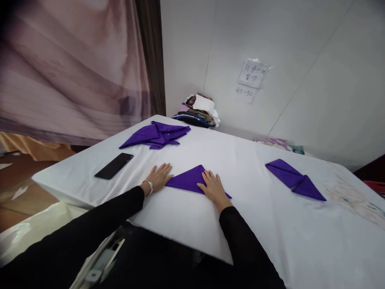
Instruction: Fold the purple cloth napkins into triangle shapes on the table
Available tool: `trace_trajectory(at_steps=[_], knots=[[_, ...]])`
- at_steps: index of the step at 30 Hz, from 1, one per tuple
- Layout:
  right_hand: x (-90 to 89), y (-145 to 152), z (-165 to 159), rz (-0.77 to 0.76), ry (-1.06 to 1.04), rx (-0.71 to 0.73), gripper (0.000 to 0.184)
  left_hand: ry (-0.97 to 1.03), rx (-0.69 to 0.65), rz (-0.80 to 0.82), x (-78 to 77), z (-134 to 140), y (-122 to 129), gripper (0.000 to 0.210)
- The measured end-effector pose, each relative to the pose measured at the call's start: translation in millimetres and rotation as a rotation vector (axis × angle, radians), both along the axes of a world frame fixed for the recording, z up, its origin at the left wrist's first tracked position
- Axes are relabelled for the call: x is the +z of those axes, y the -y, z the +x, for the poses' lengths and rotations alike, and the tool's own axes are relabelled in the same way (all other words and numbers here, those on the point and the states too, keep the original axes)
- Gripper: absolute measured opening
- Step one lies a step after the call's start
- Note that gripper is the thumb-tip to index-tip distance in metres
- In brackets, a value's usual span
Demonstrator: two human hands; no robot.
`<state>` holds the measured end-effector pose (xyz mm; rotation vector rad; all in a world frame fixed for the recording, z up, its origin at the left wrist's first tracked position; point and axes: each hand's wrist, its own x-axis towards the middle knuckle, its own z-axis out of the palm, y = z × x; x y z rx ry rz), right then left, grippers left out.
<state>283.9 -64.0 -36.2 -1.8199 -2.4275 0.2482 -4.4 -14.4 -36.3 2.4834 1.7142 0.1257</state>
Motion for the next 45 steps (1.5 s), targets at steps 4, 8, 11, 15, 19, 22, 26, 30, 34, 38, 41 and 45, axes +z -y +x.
trace_trajectory(at_steps=[4,8,11,15,19,22,26,30,34,38,41,45], knots=[[0.1,0.5,0.1,-0.005,-0.002,-0.003,0.071,-0.029,0.114,-0.019,6.6,-21.5,-2.4,0.057],[-1.7,0.1,1.1,0.009,-0.007,0.006,0.07,0.043,0.183,0.003,14.3,10.8,5.5,0.059],[-2.9,-1.0,1.9,0.016,0.005,0.007,0.069,0.116,-0.113,0.082,14.0,63.6,16.8,0.064],[-3.7,-2.6,1.7,0.019,0.036,0.021,0.064,0.124,-0.359,0.053,5.7,112.4,19.3,0.07],[-2.5,-2.4,4.0,0.034,0.019,0.016,0.06,0.076,-0.334,-0.029,-2.4,117.1,8.3,0.074],[-0.1,2.6,16.0,0.014,0.012,-0.017,0.062,0.063,-0.33,-0.022,-1.9,113.4,4.9,0.076],[-1.1,18.1,49.9,-0.005,0.026,-0.142,0.061,0.05,-0.334,-0.046,3.1,113.2,8.1,0.08],[-5.3,35.7,89.3,-0.021,0.088,-0.316,0.052,0.057,-0.339,-0.043,3.5,113.6,8.4,0.08],[1.2,48.5,93.5,0.039,0.095,-0.523,0.053,0.057,-0.342,-0.032,1.3,114.0,6.2,0.08],[15.4,48.9,34.2,0.145,0.039,-0.328,0.057,0.018,-0.341,-0.014,1.0,115.1,5.4,0.074],[21.4,38.5,-23.4,0.128,-0.072,-0.086,0.063,-0.048,-0.349,-0.005,0.9,114.6,4.3,0.065],[18.1,23.0,-57.7,0.066,-0.167,0.008,0.068,-0.147,-0.408,0.018,-1.5,112.9,1.9,0.063]])
